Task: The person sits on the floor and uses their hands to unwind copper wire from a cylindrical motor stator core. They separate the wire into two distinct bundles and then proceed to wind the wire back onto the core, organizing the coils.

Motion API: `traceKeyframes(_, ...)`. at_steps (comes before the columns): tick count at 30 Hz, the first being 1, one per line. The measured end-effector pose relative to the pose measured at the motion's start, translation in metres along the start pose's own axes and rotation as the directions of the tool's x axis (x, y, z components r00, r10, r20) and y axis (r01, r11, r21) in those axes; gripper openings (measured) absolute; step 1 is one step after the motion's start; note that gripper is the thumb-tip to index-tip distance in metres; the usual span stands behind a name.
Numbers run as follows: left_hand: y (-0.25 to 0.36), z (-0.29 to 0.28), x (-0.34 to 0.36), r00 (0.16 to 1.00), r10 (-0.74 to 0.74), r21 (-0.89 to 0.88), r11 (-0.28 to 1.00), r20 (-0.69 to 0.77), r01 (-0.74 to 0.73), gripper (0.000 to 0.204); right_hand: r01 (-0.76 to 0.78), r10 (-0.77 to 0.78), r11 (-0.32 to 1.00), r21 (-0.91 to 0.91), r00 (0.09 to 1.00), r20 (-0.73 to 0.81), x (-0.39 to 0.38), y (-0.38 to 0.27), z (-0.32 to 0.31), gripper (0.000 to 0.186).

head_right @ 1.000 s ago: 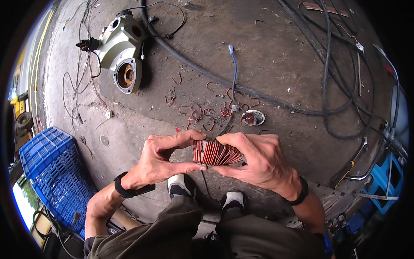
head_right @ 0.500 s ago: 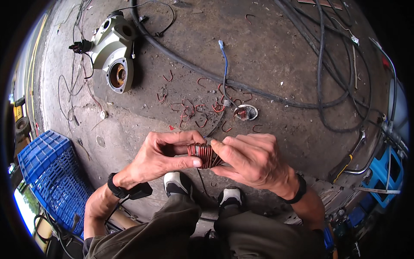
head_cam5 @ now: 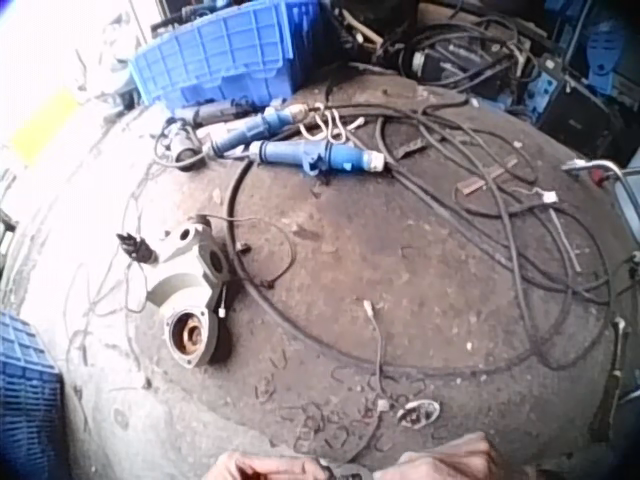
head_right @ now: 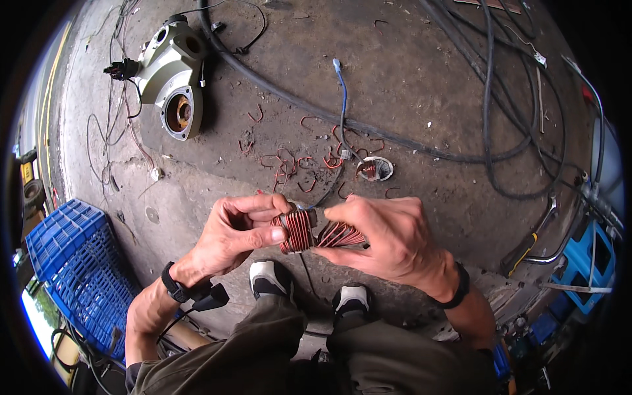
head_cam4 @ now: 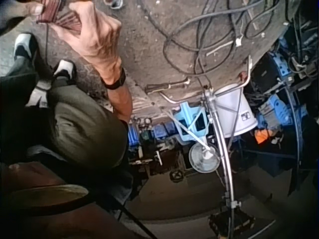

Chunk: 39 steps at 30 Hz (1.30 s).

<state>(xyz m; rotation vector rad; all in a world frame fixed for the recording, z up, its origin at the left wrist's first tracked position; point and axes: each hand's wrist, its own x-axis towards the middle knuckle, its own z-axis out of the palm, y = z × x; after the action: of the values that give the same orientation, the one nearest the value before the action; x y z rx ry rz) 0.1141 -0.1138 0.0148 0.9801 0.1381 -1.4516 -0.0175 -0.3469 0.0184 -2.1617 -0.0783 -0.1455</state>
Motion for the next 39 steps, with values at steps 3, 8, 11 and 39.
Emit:
traceKeyframes(3, -0.004, -0.003, 0.004, 1.0, 0.016, -0.153, 0.988, 0.014, -0.014, 0.039, -0.111, 0.105, 0.986, 0.127, 0.993, 0.054, 0.011, -0.001, -0.003, 0.043)
traceKeyframes(8, 0.0, -0.004, 0.009, 1.0, 0.01, -0.269, 0.963, 0.019, -0.005, 0.041, -0.233, 0.179, 0.953, 0.195, 0.949, 0.258, 0.012, 0.012, -0.007, 0.031)
traceKeyframes(11, 0.004, -0.004, 0.011, 0.999, -0.03, -0.111, 0.993, 0.028, 0.033, 0.041, -0.244, 0.179, 0.928, 0.281, 0.955, 0.235, 0.012, 0.013, -0.006, 0.028)
traceKeyframes(39, 0.006, 0.007, 0.014, 1.0, 0.015, 0.049, 0.999, 0.027, -0.016, 0.027, -0.518, 0.28, 0.638, 0.57, 0.846, 0.455, 0.006, 0.021, -0.028, 0.034)
